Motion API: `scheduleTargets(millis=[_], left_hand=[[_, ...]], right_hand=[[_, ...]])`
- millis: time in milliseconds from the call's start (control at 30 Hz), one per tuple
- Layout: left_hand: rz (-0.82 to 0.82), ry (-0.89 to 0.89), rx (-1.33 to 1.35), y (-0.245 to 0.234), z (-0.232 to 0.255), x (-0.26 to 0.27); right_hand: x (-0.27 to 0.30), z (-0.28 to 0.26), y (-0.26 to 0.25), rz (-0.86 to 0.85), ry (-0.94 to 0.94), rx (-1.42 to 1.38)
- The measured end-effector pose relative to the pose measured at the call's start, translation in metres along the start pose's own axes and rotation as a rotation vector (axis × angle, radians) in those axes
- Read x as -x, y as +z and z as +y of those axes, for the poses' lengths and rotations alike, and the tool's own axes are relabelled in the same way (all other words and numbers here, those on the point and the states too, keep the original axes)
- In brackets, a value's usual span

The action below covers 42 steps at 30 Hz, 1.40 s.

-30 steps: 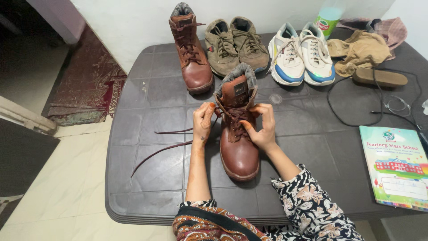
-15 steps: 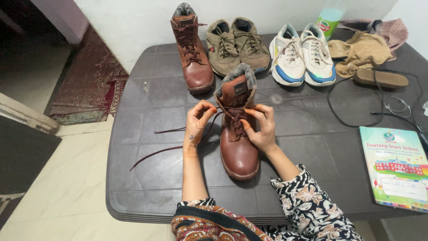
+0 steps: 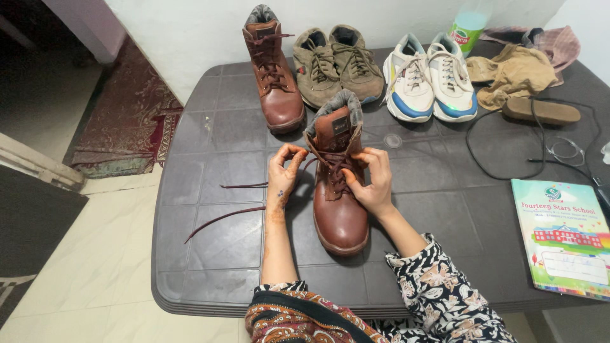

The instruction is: The person re-laces a brown leather boot by threading the laces through the eyelets from bottom to top and tying a knot at the top. The hands manipulate the laces and eyelets directly without tools.

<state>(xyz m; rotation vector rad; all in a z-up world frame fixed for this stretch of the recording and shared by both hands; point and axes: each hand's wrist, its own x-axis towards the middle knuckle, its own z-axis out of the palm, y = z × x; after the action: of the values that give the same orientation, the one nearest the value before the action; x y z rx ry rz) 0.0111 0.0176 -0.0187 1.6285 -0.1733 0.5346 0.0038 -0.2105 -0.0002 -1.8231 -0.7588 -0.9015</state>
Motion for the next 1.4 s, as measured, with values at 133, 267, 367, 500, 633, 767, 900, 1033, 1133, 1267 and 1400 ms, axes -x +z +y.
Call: scheduleTargets(millis=[133, 267, 367, 500, 633, 767, 900, 1033, 1133, 1267, 1400], left_hand=[[0.137, 0.093, -0.235, -0.006, -0.004, 0.000], [0.299, 0.168, -0.469, -0.016, -0.009, 0.000], [0.418, 0.184, -0.682, -0.026, -0.012, 0.001], [0.540, 0.122, -0.895, -0.040, -0.015, 0.004], [0.625, 0.096, -1.004, -0.045, -0.014, 0.008], [0.558, 0.176, -0.930, -0.036, -0.008, 0.008], [0.435, 0.250, -0.785, -0.035, 0.001, 0.007], [0.356, 0.139, -0.370, -0.034, 0.019, 0.013], [0.158, 0.157, -0.301, -0.025, 0.040, 0.017], [0.026, 0.248, -0.460, -0.007, 0.065, 0.029], [0.029, 0.406, -0.643, 0.005, 0.073, 0.032]], right_hand=[[0.000, -0.002, -0.001, 0.003, -0.006, 0.020], [-0.001, -0.003, 0.000, 0.028, 0.020, 0.023], [-0.001, -0.004, -0.001, 0.036, 0.024, 0.053], [-0.001, -0.004, -0.001, 0.042, -0.004, 0.089], [0.001, -0.004, -0.002, 0.042, -0.022, 0.116], [0.001, -0.005, -0.002, 0.039, -0.055, 0.150], [0.001, -0.005, -0.003, 0.032, -0.023, 0.130], [0.000, -0.004, -0.002, 0.032, -0.016, 0.126], [-0.001, -0.003, -0.002, 0.034, -0.020, 0.120], [-0.001, -0.002, -0.001, 0.025, -0.014, 0.109], [-0.001, -0.002, -0.002, 0.019, -0.016, 0.103]])
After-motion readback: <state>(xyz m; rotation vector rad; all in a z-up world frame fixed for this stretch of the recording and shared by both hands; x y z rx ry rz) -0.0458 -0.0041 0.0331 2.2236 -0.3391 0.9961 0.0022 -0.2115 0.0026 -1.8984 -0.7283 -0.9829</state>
